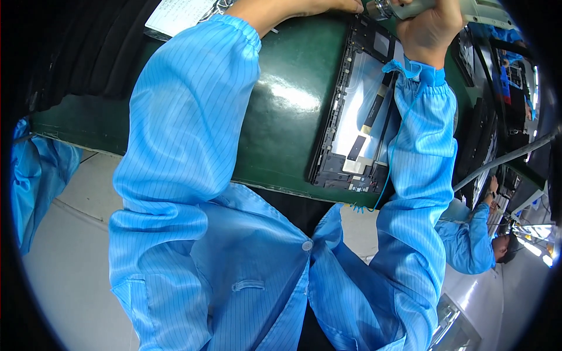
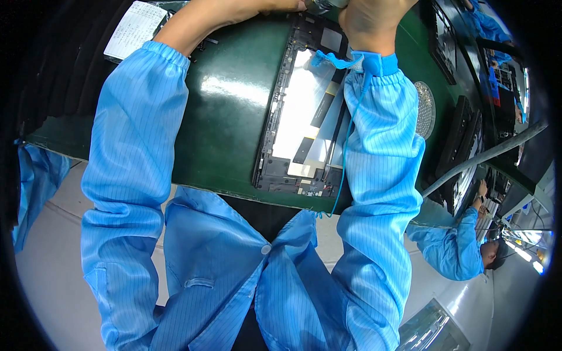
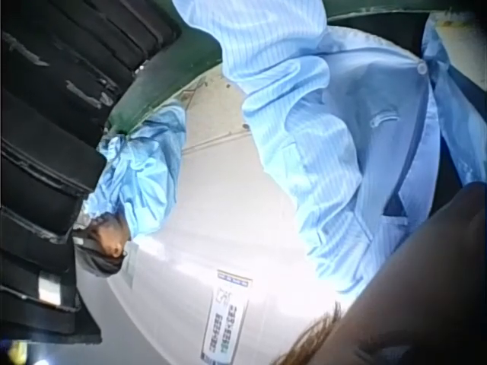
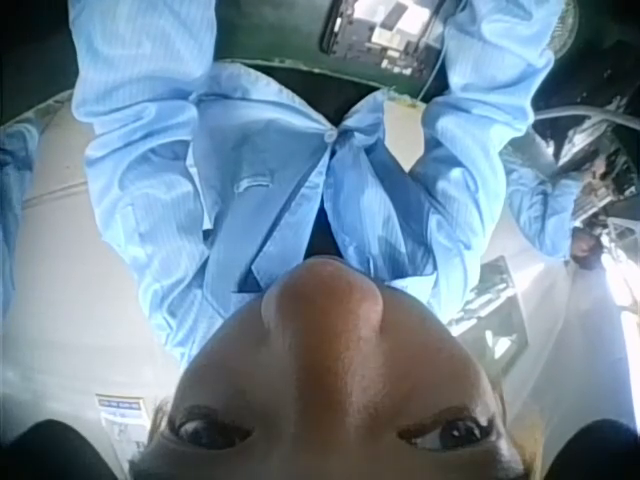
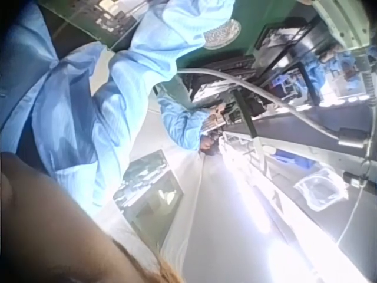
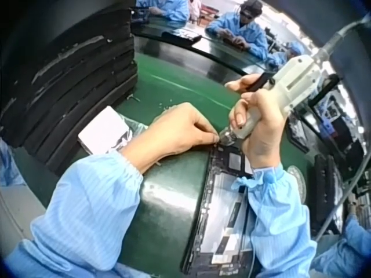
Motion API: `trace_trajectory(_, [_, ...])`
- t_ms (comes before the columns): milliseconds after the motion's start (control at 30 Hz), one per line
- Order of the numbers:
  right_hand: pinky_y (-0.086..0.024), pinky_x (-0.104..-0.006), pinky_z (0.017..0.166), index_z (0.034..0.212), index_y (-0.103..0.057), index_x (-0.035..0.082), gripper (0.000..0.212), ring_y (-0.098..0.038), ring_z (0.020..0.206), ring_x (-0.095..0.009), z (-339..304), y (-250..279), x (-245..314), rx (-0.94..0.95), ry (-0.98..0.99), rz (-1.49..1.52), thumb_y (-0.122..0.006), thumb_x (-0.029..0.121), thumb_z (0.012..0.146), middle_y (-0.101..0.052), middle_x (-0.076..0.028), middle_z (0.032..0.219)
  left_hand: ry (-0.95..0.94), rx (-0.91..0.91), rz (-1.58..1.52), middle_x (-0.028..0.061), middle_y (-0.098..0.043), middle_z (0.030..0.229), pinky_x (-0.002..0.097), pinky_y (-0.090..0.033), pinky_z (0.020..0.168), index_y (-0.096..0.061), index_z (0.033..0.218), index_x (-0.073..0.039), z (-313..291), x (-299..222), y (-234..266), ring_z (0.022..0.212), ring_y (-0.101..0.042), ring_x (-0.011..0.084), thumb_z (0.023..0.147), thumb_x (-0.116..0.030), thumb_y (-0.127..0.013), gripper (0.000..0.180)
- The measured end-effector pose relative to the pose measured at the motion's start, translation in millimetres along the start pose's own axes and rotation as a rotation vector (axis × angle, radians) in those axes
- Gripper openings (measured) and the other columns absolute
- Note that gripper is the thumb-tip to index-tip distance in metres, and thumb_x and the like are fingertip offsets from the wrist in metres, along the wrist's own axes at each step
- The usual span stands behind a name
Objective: The person assembles internal components of tablet devices by securing internal ribbon cables and other parts into a tablet chassis with screws, using an electric screwdriver.
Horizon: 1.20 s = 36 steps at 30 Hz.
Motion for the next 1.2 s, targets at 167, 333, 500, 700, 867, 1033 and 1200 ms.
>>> trace_trajectory(167, [-0.043,-0.026,0.05,0.104,-0.055,0.0,0.017,-0.048,0.051,-0.011,0.4,2.6,5.8,0.008,-0.004,-0.063,-0.053,0.008,0.088,-0.067,-0.017,0.098,-0.028,0.001,-0.005,0.0163,-0.072,0.079,0.0354,-0.052,0.068,-0.078,0.092,-0.005,4.0,-3.6,-4.5,0.067,-0.068,0.0239,0.078,-0.026,-0.076,0.025])
trace_trajectory(333, [-0.044,-0.0252,0.051,0.1,-0.055,0.002,0.013,-0.048,0.052,-0.01,1.4,2.1,9.6,0.033,0.014,-0.089,-0.052,0.007,0.088,-0.067,-0.017,0.098,-0.024,0.018,-0.026,0.0169,-0.072,0.077,0.0358,-0.052,0.067,-0.077,0.091,-0.004,8.9,-4.4,-7.5,0.066,-0.067,0.0241,0.078,-0.025,-0.076,0.025])
trace_trajectory(500, [-0.044,-0.0251,0.05,0.098,-0.054,0.002,0.011,-0.048,0.053,-0.009,2.6,-2.1,1.7,0.103,0.03,-0.041,-0.051,0.007,0.089,-0.067,-0.016,0.096,-0.035,0.007,0.018,0.0173,-0.072,0.078,0.0358,-0.051,0.067,-0.077,0.091,-0.003,6.3,1.1,-2.9,0.065,-0.067,0.0238,0.078,-0.024,-0.076,0.025])
trace_trajectory(700, [-0.043,-0.0248,0.05,0.094,-0.056,0.001,0.009,-0.048,0.053,-0.009,5.5,-1.5,5.3,0.105,0.03,-0.065,-0.05,0.007,0.09,-0.067,-0.014,0.091,-0.03,0.014,-0.009,0.0171,-0.072,0.078,0.0355,-0.051,0.066,-0.077,0.092,-0.003,8.1,-3.1,-3.8,0.064,-0.066,0.0222,0.079,-0.023,-0.076,0.023])
trace_trajectory(867, [-0.043,-0.025,0.048,0.093,-0.059,-0.001,0.012,-0.049,0.05,-0.01,5.2,0.5,3.4,0.088,0.047,-0.072,-0.051,0.008,0.091,-0.066,-0.014,0.086,-0.033,0.027,0.006,0.0167,-0.073,0.078,0.035,-0.051,0.066,-0.077,0.092,-0.003,8.7,-3.8,-5.4,0.064,-0.066,0.0205,0.079,-0.023,-0.076,0.024])
trace_trajectory(1033, [-0.046,-0.0263,0.048,0.099,-0.06,-0.004,0.016,-0.051,0.05,-0.011,1.7,-2.6,5.8,0.022,0.062,-0.092,-0.052,0.006,0.089,-0.068,-0.018,0.091,-0.022,0.017,-0.014,0.0155,-0.072,0.077,0.0346,-0.05,0.065,-0.076,0.09,-0.003,6.3,-2.0,-5.9,0.064,-0.065,0.0198,0.079,-0.023,-0.076,0.022])
trace_trajectory(1200, [-0.047,-0.0275,0.048,0.101,-0.059,-0.004,0.018,-0.052,0.05,-0.012,2.7,1.9,7.8,0.014,0.054,-0.041,-0.051,0.005,0.088,-0.069,-0.02,0.094,-0.002,0.009,0.002,0.0149,-0.072,0.075,0.0347,-0.05,0.064,-0.076,0.089,-0.003,5.1,-11.4,-5.5,0.064,-0.066,0.02,0.079,-0.023,-0.076,0.022])
Point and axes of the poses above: each hand's wrist, its own z-axis towards the middle knuckle, its own y-axis out of the back of the hand, x = y × z, the point moved 3 cm from there along z, towards the middle knuckle
